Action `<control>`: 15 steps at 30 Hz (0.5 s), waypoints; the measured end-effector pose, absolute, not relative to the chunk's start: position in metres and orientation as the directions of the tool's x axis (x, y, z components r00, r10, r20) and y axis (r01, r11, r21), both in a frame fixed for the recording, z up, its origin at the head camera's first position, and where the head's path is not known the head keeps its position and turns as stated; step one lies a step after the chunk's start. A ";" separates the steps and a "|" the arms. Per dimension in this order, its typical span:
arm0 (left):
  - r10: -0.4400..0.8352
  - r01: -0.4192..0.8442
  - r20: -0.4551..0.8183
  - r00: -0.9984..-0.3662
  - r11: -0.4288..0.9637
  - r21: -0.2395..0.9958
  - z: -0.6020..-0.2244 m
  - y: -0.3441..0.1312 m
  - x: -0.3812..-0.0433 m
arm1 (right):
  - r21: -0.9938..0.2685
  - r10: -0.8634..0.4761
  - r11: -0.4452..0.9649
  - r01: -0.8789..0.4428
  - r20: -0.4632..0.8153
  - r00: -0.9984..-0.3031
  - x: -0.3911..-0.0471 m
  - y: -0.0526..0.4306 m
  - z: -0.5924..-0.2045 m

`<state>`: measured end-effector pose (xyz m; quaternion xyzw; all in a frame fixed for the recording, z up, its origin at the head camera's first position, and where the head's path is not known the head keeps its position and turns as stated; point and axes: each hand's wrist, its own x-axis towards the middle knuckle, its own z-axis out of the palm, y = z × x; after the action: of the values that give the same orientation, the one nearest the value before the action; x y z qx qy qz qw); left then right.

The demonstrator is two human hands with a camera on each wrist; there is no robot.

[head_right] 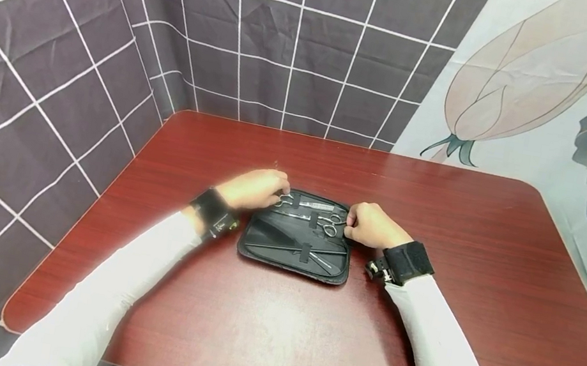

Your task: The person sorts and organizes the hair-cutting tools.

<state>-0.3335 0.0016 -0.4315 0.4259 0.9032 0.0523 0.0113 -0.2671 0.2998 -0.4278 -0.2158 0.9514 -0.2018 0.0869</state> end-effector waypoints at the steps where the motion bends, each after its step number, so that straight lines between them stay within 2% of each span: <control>1: 0.772 0.767 0.019 -0.636 0.629 0.122 -0.431 0.002 -0.334 | -0.421 -0.445 0.826 -0.375 -0.080 -0.892 -0.267 0.300 -0.428; 8: 0.803 0.761 0.001 -0.596 0.564 0.321 -0.420 0.005 -0.334 | -0.421 -0.446 0.822 -0.383 -0.060 -0.893 -0.268 0.300 -0.428; 15: 0.765 0.724 0.014 -0.643 0.603 0.336 -0.423 -0.002 -0.340 | -0.415 -0.458 0.820 -0.394 -0.062 -0.887 -0.268 0.301 -0.429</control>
<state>-0.3403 -0.0018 -0.4234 0.4171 0.8927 0.1573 0.0656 -0.2680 0.3011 -0.4287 -0.2240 0.9506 -0.1996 0.0795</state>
